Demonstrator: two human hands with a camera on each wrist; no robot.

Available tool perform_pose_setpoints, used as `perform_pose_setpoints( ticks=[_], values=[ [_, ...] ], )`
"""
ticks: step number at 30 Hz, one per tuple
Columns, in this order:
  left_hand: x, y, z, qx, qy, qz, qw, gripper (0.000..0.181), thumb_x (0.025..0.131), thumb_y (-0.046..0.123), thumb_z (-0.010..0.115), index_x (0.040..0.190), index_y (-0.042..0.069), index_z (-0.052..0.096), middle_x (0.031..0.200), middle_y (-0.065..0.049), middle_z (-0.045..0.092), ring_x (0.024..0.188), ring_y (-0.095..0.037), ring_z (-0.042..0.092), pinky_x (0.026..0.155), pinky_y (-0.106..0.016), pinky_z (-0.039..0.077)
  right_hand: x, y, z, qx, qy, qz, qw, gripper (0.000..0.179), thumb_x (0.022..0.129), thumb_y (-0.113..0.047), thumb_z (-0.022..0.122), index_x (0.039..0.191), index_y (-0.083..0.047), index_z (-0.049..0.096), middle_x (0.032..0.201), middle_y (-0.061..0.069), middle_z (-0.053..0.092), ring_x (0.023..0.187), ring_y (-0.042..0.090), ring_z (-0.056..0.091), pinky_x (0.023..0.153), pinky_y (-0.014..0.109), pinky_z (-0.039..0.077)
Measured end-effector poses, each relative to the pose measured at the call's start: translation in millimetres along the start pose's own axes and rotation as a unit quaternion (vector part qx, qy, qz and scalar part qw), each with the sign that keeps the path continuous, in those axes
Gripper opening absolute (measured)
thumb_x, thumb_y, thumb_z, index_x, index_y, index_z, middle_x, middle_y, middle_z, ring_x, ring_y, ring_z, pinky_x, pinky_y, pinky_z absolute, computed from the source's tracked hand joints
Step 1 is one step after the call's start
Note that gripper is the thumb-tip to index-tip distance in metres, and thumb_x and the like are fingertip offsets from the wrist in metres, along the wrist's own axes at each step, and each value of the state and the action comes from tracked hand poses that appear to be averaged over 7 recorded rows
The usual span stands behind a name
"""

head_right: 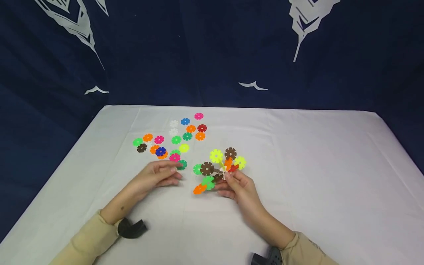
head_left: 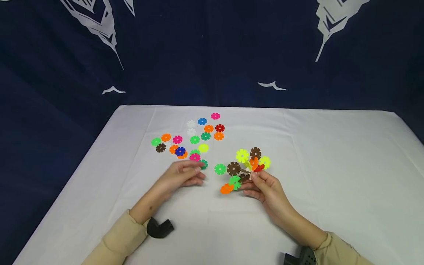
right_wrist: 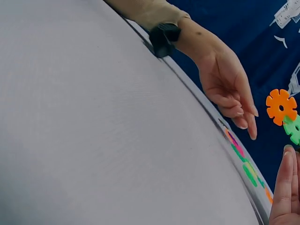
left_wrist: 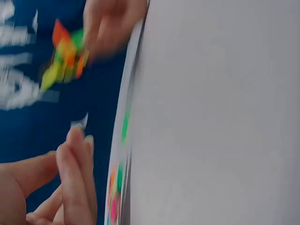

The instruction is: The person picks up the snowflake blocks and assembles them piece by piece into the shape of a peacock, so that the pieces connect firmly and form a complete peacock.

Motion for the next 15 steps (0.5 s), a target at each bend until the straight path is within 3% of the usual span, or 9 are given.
perform_pose_setpoints(
  ticks=[3,5,7,9,12,14,15],
  values=[
    [9.3,7.2,-32.1,0.033,0.096,0.025,0.9945,0.034,0.09,0.002,0.061,0.121,-0.011,0.054,0.09,-0.013,0.064,0.073,-0.016,0.066,0.071,-0.026,0.054,0.0,-1,1,0.004,-0.017,0.004,0.9998,0.015,0.099,-0.011,0.048,0.09,-0.004,0.059,0.089,0.009,0.066,0.081,0.018,0.066,0.075,0.031,0.054],
    [16.0,8.5,-43.8,0.086,0.127,0.029,0.9878,0.035,0.087,0.003,0.065,0.118,-0.01,0.057,0.083,-0.01,0.06,0.066,-0.012,0.062,0.066,-0.023,0.054,0.2,0,1,0.004,-0.024,0.005,0.9997,0.015,0.099,-0.012,0.048,0.09,-0.004,0.058,0.089,0.009,0.066,0.081,0.018,0.066,0.075,0.031,0.054],
    [22.8,9.4,-47.6,0.167,0.14,0.04,0.9752,0.034,0.083,0.006,0.071,0.113,-0.006,0.061,0.074,-0.007,0.054,0.057,-0.012,0.056,0.058,-0.02,0.052,0.2,0,2,0.004,-0.028,0.005,0.9996,0.015,0.099,-0.012,0.048,0.09,-0.003,0.058,0.089,0.01,0.066,0.081,0.018,0.066,0.075,0.031,0.054],
    [28.7,11.1,-45.4,0.263,0.146,0.063,0.9516,0.033,0.079,0.012,0.076,0.107,-0.002,0.065,0.066,-0.005,0.049,0.052,-0.013,0.049,0.052,-0.019,0.045,0.2,0,2,0.003,-0.029,0.003,0.9996,0.015,0.099,-0.011,0.048,0.091,-0.003,0.058,0.088,0.01,0.065,0.081,0.018,0.066,0.075,0.03,0.054],
    [34.0,16.1,-36.0,0.376,0.17,0.101,0.9054,0.025,0.076,0.016,0.079,0.092,0.002,0.067,0.06,-0.003,0.045,0.052,-0.016,0.043,0.049,-0.026,0.035,0.4,0,2,-0.001,-0.03,0.0,0.9996,0.015,0.099,-0.011,0.048,0.091,-0.004,0.058,0.088,0.009,0.065,0.08,0.017,0.066,0.075,0.031,0.054],
    [34.9,18.3,-30.2,0.41,0.184,0.114,0.8861,0.02,0.076,0.016,0.079,0.085,0.004,0.066,0.061,-0.002,0.046,0.056,-0.017,0.043,0.051,-0.028,0.034,0.9,2,1,-0.004,-0.03,0.0,0.9995,0.014,0.098,-0.012,0.049,0.09,-0.005,0.058,0.087,0.009,0.066,0.08,0.017,0.066,0.075,0.031,0.054],
    [34.7,18.4,-28.5,0.412,0.188,0.114,0.8842,0.019,0.077,0.016,0.079,0.083,0.004,0.066,0.062,-0.002,0.048,0.058,-0.017,0.044,0.052,-0.028,0.036,1.2,3,1,-0.006,-0.03,0.0,0.9995,0.014,0.098,-0.012,0.049,0.091,-0.005,0.059,0.087,0.009,0.066,0.08,0.018,0.066,0.075,0.032,0.054]
  ],
)
Point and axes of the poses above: each hand's wrist, its own x-axis towards the middle knuckle, its own z-axis out of the palm, y = z × x, the point moved 4 cm from there along x, towards the middle knuckle
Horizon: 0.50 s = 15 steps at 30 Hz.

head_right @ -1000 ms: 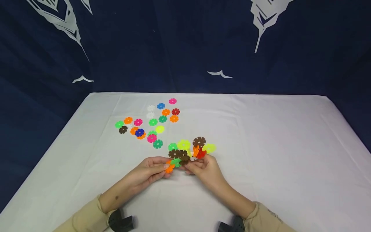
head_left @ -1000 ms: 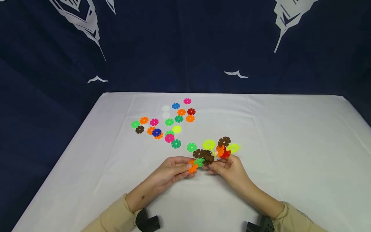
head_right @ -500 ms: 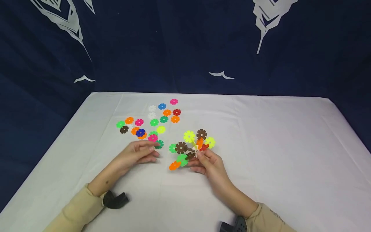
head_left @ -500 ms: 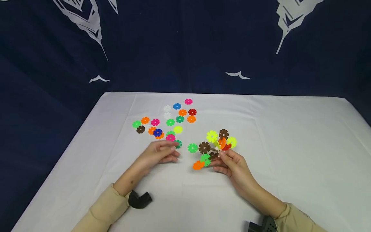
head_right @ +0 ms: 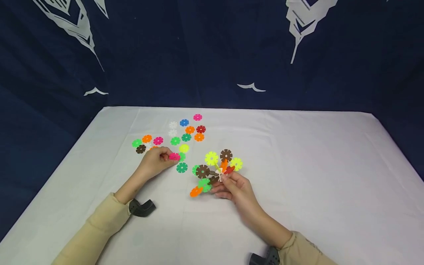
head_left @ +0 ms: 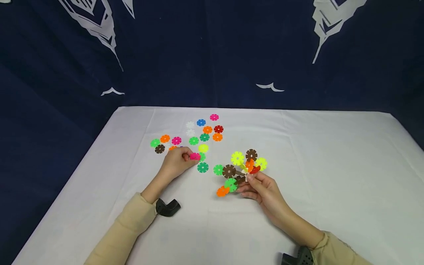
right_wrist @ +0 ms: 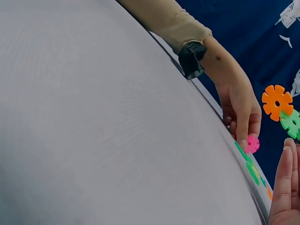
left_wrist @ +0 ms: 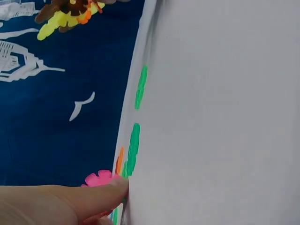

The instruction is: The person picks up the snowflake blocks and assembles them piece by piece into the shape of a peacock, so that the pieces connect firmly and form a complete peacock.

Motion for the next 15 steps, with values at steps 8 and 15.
perform_pose_setpoints(
  ticks=[8,15],
  values=[
    [-28.8,14.6,15.1,-0.298,-0.16,-0.102,0.9357,0.02,0.09,0.01,0.063,0.097,-0.009,0.066,0.071,-0.006,0.065,0.058,-0.011,0.055,0.054,-0.018,0.047,0.9,5,-2,-0.008,-0.009,-0.023,0.9997,0.006,0.097,-0.006,0.05,0.095,-0.003,0.055,0.086,0.009,0.069,0.082,0.021,0.067,0.077,0.037,0.053],
    [-51.9,45.2,36.5,-0.43,-0.221,-0.141,0.864,0.029,0.09,0.005,0.06,0.113,-0.014,0.058,0.073,-0.004,0.065,0.059,-0.007,0.059,0.059,-0.016,0.05,1.5,3,-3,-0.024,-0.011,-0.025,0.9993,0.012,0.101,-0.013,0.044,0.104,-0.001,0.047,0.09,0.01,0.068,0.083,0.024,0.068,0.076,0.035,0.053]
  ],
)
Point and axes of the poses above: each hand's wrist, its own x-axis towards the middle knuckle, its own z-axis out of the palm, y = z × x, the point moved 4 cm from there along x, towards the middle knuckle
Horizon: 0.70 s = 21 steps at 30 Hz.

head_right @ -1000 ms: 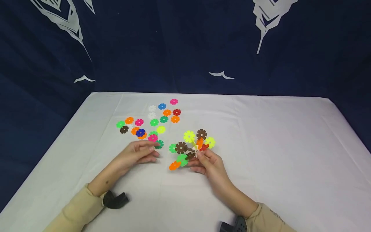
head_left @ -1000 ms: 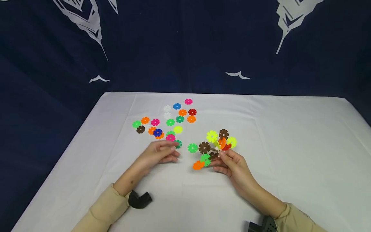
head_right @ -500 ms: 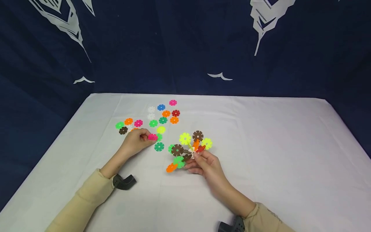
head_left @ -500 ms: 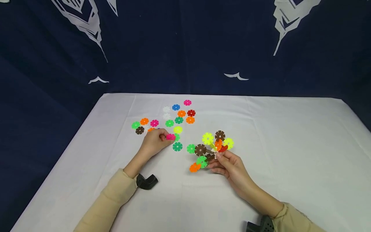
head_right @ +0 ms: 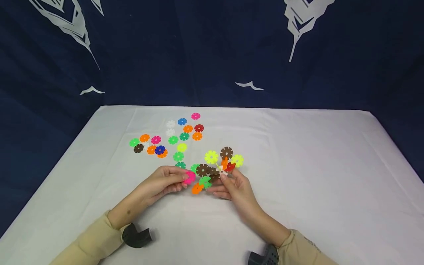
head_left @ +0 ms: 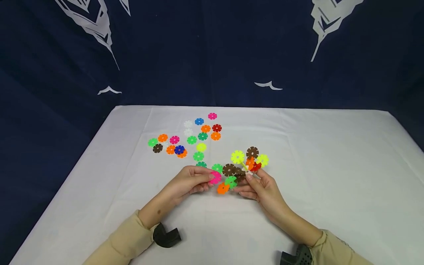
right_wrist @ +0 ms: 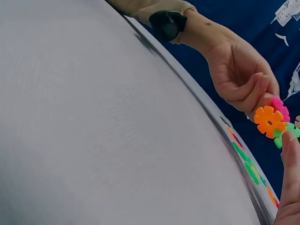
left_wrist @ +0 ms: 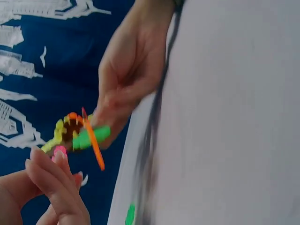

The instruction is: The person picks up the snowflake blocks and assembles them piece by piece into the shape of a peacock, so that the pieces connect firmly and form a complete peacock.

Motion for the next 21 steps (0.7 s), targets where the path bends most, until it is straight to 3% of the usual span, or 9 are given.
perform_pose_setpoints(
  ticks=[4,9,16,21],
  values=[
    [0.4,-2.5,9.5,-0.009,0.003,0.001,1.0,0.032,0.089,0.006,0.062,0.115,-0.013,0.058,0.079,-0.008,0.068,0.062,-0.01,0.064,0.062,-0.019,0.053,0.5,-1,1,-0.011,-0.003,-0.004,0.9999,0.02,0.1,-0.013,0.045,0.112,0.003,0.044,0.09,0.014,0.068,0.087,0.027,0.067,0.078,0.037,0.051],
    [0.4,-4.8,10.3,-0.006,0.013,0.003,0.9999,0.031,0.087,0.006,0.063,0.113,-0.01,0.061,0.081,-0.012,0.069,0.063,-0.012,0.066,0.063,-0.021,0.054,0.7,-2,1,-0.036,0.004,-0.018,0.9992,0.028,0.1,-0.014,0.045,0.118,0.007,0.041,0.091,0.019,0.067,0.087,0.028,0.066,0.078,0.037,0.051],
    [0.6,-7.8,12.9,0.002,0.02,-0.002,0.9998,0.031,0.088,0.007,0.063,0.113,-0.011,0.061,0.084,-0.013,0.069,0.066,-0.014,0.067,0.069,-0.026,0.054,-0.2,-2,4,-0.055,0.008,-0.035,0.9978,0.022,0.099,-0.01,0.046,0.104,0.01,0.04,0.09,0.024,0.066,0.085,0.029,0.067,0.077,0.038,0.051],
    [0.2,-10.2,15.4,-0.005,0.043,0.002,0.9991,0.029,0.089,0.003,0.062,0.113,-0.013,0.059,0.09,-0.016,0.069,0.069,-0.017,0.068,0.072,-0.027,0.054,-0.9,-2,6,-0.063,0.01,-0.065,0.9959,0.019,0.099,-0.006,0.046,0.097,0.011,0.039,0.092,0.029,0.064,0.084,0.03,0.067,0.075,0.039,0.052]
  ],
)
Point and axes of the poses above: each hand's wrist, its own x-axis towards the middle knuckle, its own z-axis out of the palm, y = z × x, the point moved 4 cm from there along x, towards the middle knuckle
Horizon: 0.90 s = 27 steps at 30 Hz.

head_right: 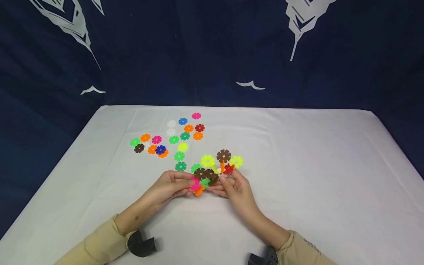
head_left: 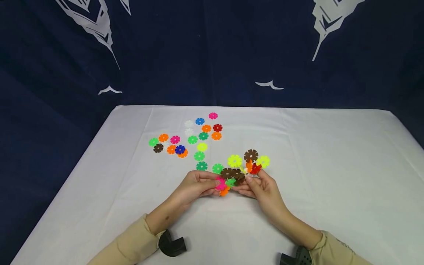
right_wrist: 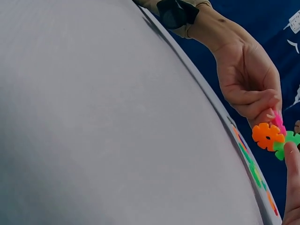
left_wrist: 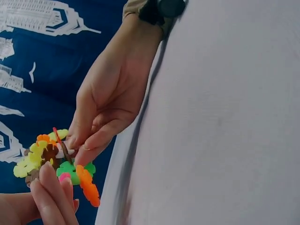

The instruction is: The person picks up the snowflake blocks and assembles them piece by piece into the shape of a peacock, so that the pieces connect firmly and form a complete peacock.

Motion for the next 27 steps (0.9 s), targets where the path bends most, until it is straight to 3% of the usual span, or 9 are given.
perform_pose_setpoints(
  ticks=[6,10,13,15,18,21,23,25,27],
  values=[
    [-0.3,-1.8,3.7,-0.012,0.026,0.004,0.9996,0.028,0.089,-0.001,0.059,0.113,-0.015,0.057,0.089,-0.017,0.068,0.071,-0.019,0.068,0.07,-0.024,0.053,-1.6,-2,3,-0.009,-0.004,-0.051,0.9987,0.016,0.098,0.001,0.044,0.1,0.016,0.04,0.091,0.032,0.062,0.084,0.03,0.067,0.073,0.04,0.052],
    [0.7,0.1,2.3,-0.01,0.01,-0.005,0.9999,0.029,0.09,0.002,0.059,0.115,-0.014,0.057,0.087,-0.016,0.068,0.072,-0.019,0.068,0.071,-0.025,0.053,-1.4,-3,4,-0.004,-0.001,-0.058,0.9983,0.015,0.098,0.001,0.044,0.1,0.015,0.04,0.091,0.031,0.063,0.084,0.03,0.067,0.072,0.04,0.052],
    [4.5,8.3,-8.6,0.034,-0.019,0.008,0.9992,0.031,0.093,0.008,0.058,0.117,-0.012,0.056,0.084,-0.016,0.068,0.073,-0.021,0.068,0.071,-0.027,0.054,-0.9,-2,5,0.004,-0.007,-0.045,0.999,0.015,0.098,-0.001,0.045,0.1,0.013,0.041,0.091,0.028,0.064,0.085,0.031,0.066,0.073,0.041,0.052],
    [8.2,17.0,-24.3,0.066,-0.009,0.03,0.9973,0.031,0.094,0.009,0.057,0.116,-0.012,0.057,0.082,-0.016,0.067,0.073,-0.021,0.068,0.069,-0.028,0.055,-0.8,-2,6,0.003,-0.013,-0.035,0.9993,0.016,0.098,-0.002,0.046,0.098,0.013,0.04,0.091,0.026,0.065,0.084,0.031,0.067,0.073,0.042,0.052],
    [14.5,27.1,-54.3,0.098,0.049,0.06,0.9922,0.028,0.093,0.007,0.058,0.113,-0.012,0.058,0.081,-0.016,0.066,0.069,-0.019,0.067,0.067,-0.028,0.055,-0.6,-2,6,-0.001,-0.018,-0.022,0.9996,0.017,0.098,-0.003,0.046,0.095,0.013,0.04,0.087,0.023,0.067,0.082,0.03,0.067,0.073,0.041,0.052],
    [19.3,29.3,-78.2,0.101,0.102,0.061,0.9878,0.027,0.091,0.003,0.06,0.112,-0.013,0.058,0.084,-0.017,0.065,0.068,-0.016,0.066,0.068,-0.028,0.055,-0.5,-1,6,-0.002,-0.023,-0.016,0.9996,0.018,0.098,-0.003,0.046,0.096,0.013,0.04,0.085,0.021,0.067,0.081,0.029,0.067,0.073,0.04,0.053],
    [22.4,28.1,-85.5,0.117,0.11,0.06,0.9853,0.027,0.09,0.002,0.062,0.113,-0.012,0.059,0.085,-0.017,0.064,0.067,-0.016,0.066,0.069,-0.028,0.055,-0.2,0,6,0.001,-0.026,-0.011,0.9996,0.018,0.099,-0.004,0.046,0.098,0.013,0.041,0.085,0.02,0.067,0.082,0.029,0.067,0.074,0.039,0.052],
    [26.1,27.0,-86.4,0.166,0.108,0.066,0.9781,0.03,0.088,0.006,0.066,0.113,-0.009,0.06,0.082,-0.015,0.064,0.065,-0.017,0.066,0.069,-0.027,0.055,0.0,1,5,0.006,-0.024,-0.006,0.9997,0.018,0.099,-0.005,0.046,0.102,0.013,0.043,0.087,0.02,0.067,0.082,0.029,0.067,0.074,0.039,0.052],
    [30.1,27.1,-82.8,0.242,0.105,0.085,0.9609,0.032,0.085,0.01,0.07,0.111,-0.005,0.061,0.075,-0.011,0.062,0.06,-0.017,0.064,0.065,-0.026,0.054,0.2,1,5,0.011,-0.019,0.0,0.9998,0.019,0.098,-0.006,0.047,0.104,0.012,0.044,0.089,0.02,0.066,0.083,0.03,0.067,0.075,0.04,0.052]
  ],
)
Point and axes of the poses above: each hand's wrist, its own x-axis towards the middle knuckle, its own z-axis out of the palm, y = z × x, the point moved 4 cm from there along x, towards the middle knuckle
